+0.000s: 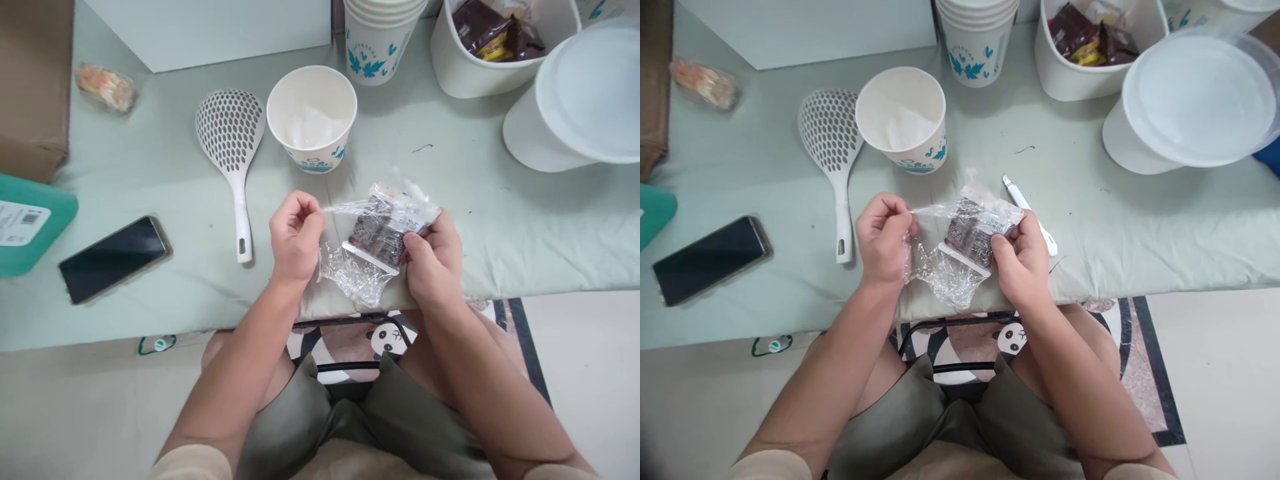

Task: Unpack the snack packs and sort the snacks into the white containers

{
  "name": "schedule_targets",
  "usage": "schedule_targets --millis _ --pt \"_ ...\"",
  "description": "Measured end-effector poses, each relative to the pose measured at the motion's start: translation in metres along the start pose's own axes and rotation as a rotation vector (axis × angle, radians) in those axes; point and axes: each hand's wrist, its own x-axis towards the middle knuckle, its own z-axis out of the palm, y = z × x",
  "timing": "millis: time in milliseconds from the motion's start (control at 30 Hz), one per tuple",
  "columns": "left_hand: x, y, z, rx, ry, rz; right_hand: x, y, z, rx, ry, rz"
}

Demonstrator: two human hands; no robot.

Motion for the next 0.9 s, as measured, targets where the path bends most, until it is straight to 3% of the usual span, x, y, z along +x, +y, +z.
schedule_targets --millis 133,200,267,367,433,567,700,900 --pt "0.004 -0.004 -0.006 -0.053 0.058 -0.071 -0.001 -0.001 -0.001 0.023 -0.01 0.001" --pt "0.006 -0.001 -0.009 0.015 0.027 -0.009 -0.001 -0.002 -0.001 0.026 -0.011 0.004" --pt "0.007 0.005 -0.012 0.162 -0.074 0.174 -0.001 -0.003 -0.001 0.029 -0.035 0.02" --pt "0.008 0.014 -0.014 0.409 -0.334 0.526 -0.002 -0.007 0.0 0.055 -0.107 0.066" --pt "0.007 0.017 -0.012 0.529 -0.451 0.606 -0.002 -0.008 0.0 0.053 -0.146 0.095" --pt "0.005 0.016 -0.01 0.636 -0.491 0.495 -0.005 -0.01 -0.001 -0.031 -0.226 0.104" --pt "0.006 0.016 -0.012 0.471 -0.427 0.396 -0.008 -0.009 -0.002 -0.114 -0.275 0.051" --pt "0.01 0.014 -0.015 0.248 -0.356 0.233 -0.005 -0.007 -0.002 -0.424 -0.105 -0.125"
